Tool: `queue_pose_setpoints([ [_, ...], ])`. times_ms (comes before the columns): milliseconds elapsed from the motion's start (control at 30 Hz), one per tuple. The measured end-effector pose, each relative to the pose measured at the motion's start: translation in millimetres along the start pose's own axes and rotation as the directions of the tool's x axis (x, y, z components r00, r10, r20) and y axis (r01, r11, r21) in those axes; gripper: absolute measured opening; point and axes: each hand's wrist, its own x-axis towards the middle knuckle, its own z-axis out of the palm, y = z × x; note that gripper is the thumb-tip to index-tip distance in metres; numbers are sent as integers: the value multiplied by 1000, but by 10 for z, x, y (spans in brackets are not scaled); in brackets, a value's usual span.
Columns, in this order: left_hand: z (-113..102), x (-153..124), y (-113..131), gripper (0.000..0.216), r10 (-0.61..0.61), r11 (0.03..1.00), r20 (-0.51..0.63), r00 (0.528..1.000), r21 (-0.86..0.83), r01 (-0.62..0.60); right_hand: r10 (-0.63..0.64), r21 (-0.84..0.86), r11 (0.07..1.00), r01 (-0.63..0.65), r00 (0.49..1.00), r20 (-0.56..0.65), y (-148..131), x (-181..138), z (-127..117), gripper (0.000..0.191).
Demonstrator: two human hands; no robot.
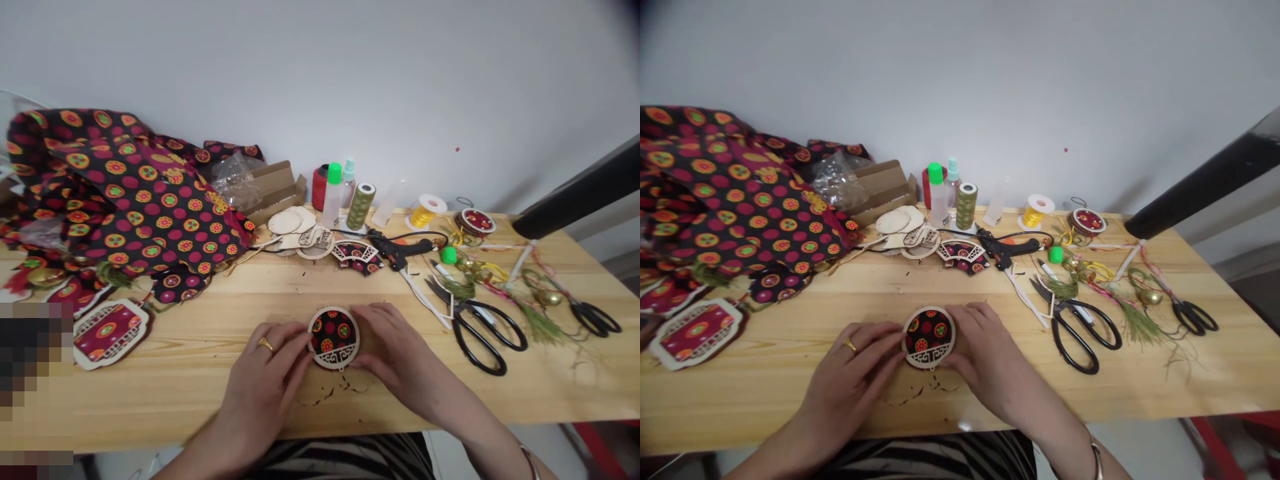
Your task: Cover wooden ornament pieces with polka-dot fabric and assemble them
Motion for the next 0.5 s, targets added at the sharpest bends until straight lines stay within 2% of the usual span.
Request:
queue_pose_setpoints([
  [133,-38,27,4,44,-8,996,-17,1000,84,9,9,8,1000,-9,1000,-28,4,-12,-16,55],
  [267,4,44,30,64,-106,990,62,992,97,100,16,40,999,-16,1000,9,-22,21,-13,60],
  [400,104,26,31,70,-146,989,173,974,21,144,20,52,998,-22,999,37,-56,57,-11,59],
  [500,145,17,21,69,-172,984,198,965,-5,177,14,53,998,-16,999,35,-57,67,-1,59],
])
